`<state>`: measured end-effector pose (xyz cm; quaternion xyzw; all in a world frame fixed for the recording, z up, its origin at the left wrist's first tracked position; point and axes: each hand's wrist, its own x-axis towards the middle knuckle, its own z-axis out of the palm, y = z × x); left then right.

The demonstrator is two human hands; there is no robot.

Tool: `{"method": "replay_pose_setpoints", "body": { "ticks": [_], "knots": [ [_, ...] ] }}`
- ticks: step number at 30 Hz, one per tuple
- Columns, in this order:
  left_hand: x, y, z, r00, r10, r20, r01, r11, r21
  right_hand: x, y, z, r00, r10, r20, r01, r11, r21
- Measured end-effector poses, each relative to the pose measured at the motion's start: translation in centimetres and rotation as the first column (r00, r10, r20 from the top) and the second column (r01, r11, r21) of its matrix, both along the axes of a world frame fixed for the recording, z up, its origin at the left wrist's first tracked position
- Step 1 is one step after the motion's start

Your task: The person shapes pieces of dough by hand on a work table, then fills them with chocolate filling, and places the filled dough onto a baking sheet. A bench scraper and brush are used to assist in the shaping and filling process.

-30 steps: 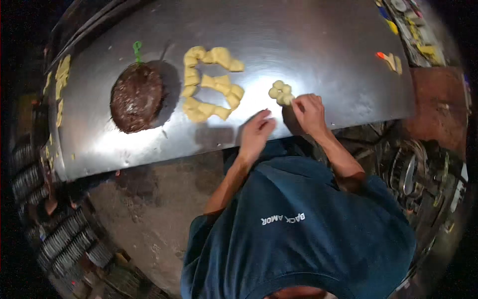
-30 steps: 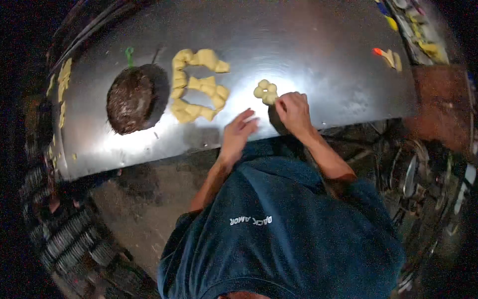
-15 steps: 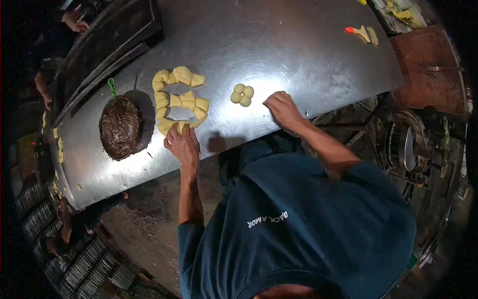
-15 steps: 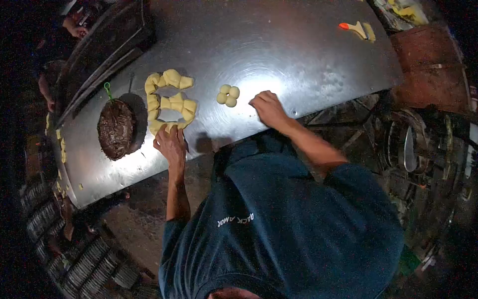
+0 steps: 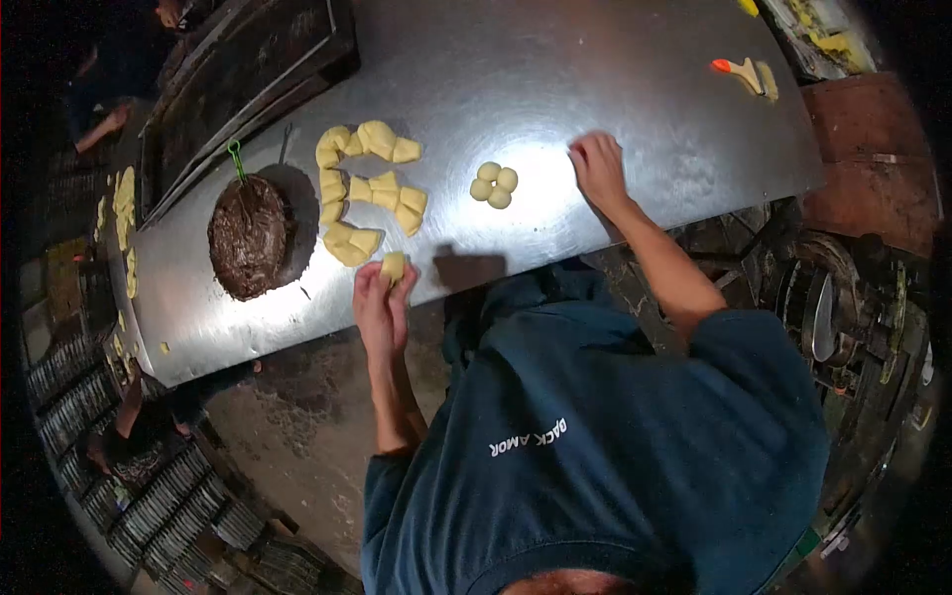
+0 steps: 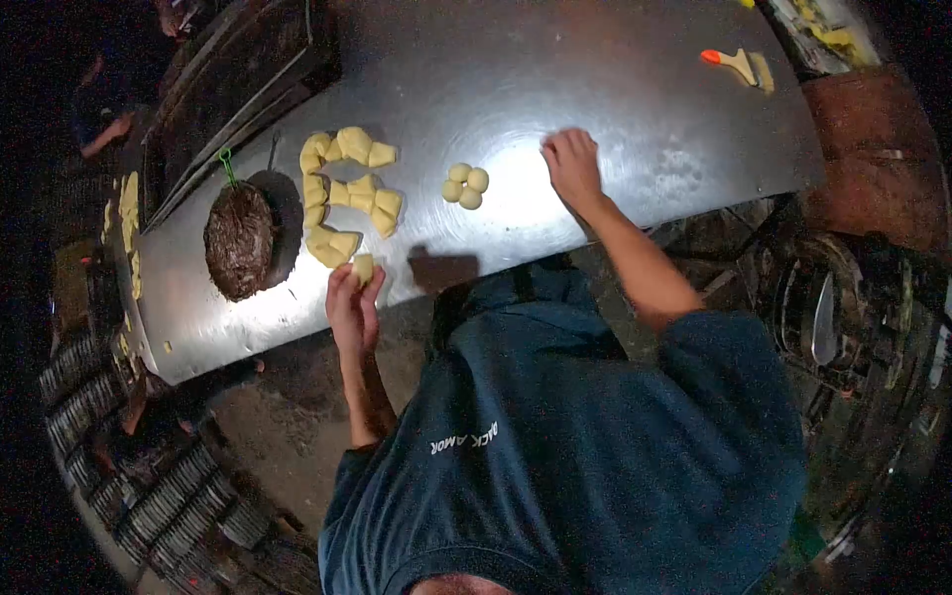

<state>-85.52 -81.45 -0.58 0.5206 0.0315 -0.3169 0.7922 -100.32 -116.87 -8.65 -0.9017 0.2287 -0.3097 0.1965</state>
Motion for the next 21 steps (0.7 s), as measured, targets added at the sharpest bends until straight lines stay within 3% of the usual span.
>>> {"method": "replay_pose_setpoints", "body": {
  "ticks": [2, 3, 4, 5, 6, 8, 9, 10, 12, 13, 14, 15, 16, 17, 18, 20, 21],
  "knots": [
    [-0.4, -0.7, 0.4, 1.000, -0.004, 0.021, 0.003, 0.997, 0.076, 3.2, 1.8, -0.4, 0.995, -0.010, 0.103, 0.000, 0.995, 0.098],
    [-0.3, -0.8, 0.6, 0.999, -0.005, 0.037, 0.001, 0.995, 0.101, 2.6, 3.4, -0.9, 0.998, 0.044, 0.050, -0.054, 0.969, 0.241],
    [0.4, -1.5, 0.8, 0.998, -0.003, 0.063, -0.004, 0.994, 0.111, 0.9, 4.8, 0.1, 0.984, 0.173, -0.039, -0.156, 0.950, 0.271],
    [0.5, -1.0, 1.9, 0.992, -0.022, 0.122, -0.016, 0.954, 0.298, -1.1, 5.0, 0.3, 0.972, 0.236, -0.009, -0.226, 0.943, 0.245],
    [0.8, -0.1, 2.2, 0.992, -0.013, 0.127, -0.025, 0.956, 0.291, -3.0, 4.3, -0.2, 0.954, 0.300, 0.014, -0.295, 0.929, 0.224],
    [1.3, 2.0, 2.2, 0.982, -0.027, 0.184, -0.061, 0.888, 0.456, -4.4, -0.4, -2.3, 0.945, 0.326, 0.011, -0.324, 0.935, 0.142],
    [1.1, 2.4, 2.3, 0.984, -0.018, 0.176, -0.068, 0.881, 0.468, -2.8, -0.9, 0.1, 0.944, 0.061, -0.324, -0.009, 0.987, 0.160],
    [1.2, 2.2, 2.2, 0.995, 0.012, 0.104, -0.053, 0.913, 0.405, -0.2, -0.9, -0.1, 0.988, -0.141, -0.059, 0.140, 0.990, -0.019],
    [1.8, 1.5, 1.8, 0.998, 0.051, -0.047, -0.037, 0.964, 0.262, 4.2, -0.3, -0.8, 0.992, -0.096, 0.081, 0.090, 0.994, 0.069],
    [2.2, 1.9, 0.8, 0.996, 0.029, -0.089, -0.016, 0.989, 0.146, 4.4, 1.9, -0.6, 0.996, -0.068, 0.056, 0.056, 0.978, 0.202],
    [2.4, 2.8, 0.4, 0.995, 0.026, -0.093, -0.012, 0.990, 0.142, 3.9, 4.1, 0.2, 0.998, -0.043, 0.041, 0.027, 0.946, 0.323],
    [2.9, 3.2, 0.3, 0.992, 0.059, -0.107, -0.058, 0.998, 0.014, 2.2, 5.1, -0.2, 0.994, 0.109, 0.018, -0.111, 0.969, 0.219],
    [3.1, 3.8, 0.2, 0.987, 0.092, -0.135, -0.108, 0.988, -0.112, 0.3, 5.8, -0.9, 0.985, 0.153, -0.081, -0.136, 0.974, 0.181],
    [3.4, 4.3, 0.8, 0.984, 0.165, -0.065, -0.163, 0.986, 0.034, -1.5, 5.9, -0.5, 0.967, 0.219, -0.128, -0.197, 0.966, 0.167],
    [3.8, 5.0, 0.5, 0.983, 0.172, -0.071, -0.171, 0.985, 0.019, -1.7, 5.7, 0.2, 0.965, 0.225, -0.134, -0.204, 0.967, 0.152],
    [4.4, 6.7, -0.2, 0.982, 0.188, 0.012, -0.188, 0.972, 0.140, -1.1, 5.7, 2.6, 0.962, 0.097, -0.255, -0.011, 0.948, 0.319],
    [4.7, 6.9, -0.3, 0.979, 0.202, -0.028, -0.198, 0.974, 0.111, 1.6, 6.7, 5.2, 0.968, 0.018, -0.252, 0.102, 0.884, 0.456]
  ]
}}
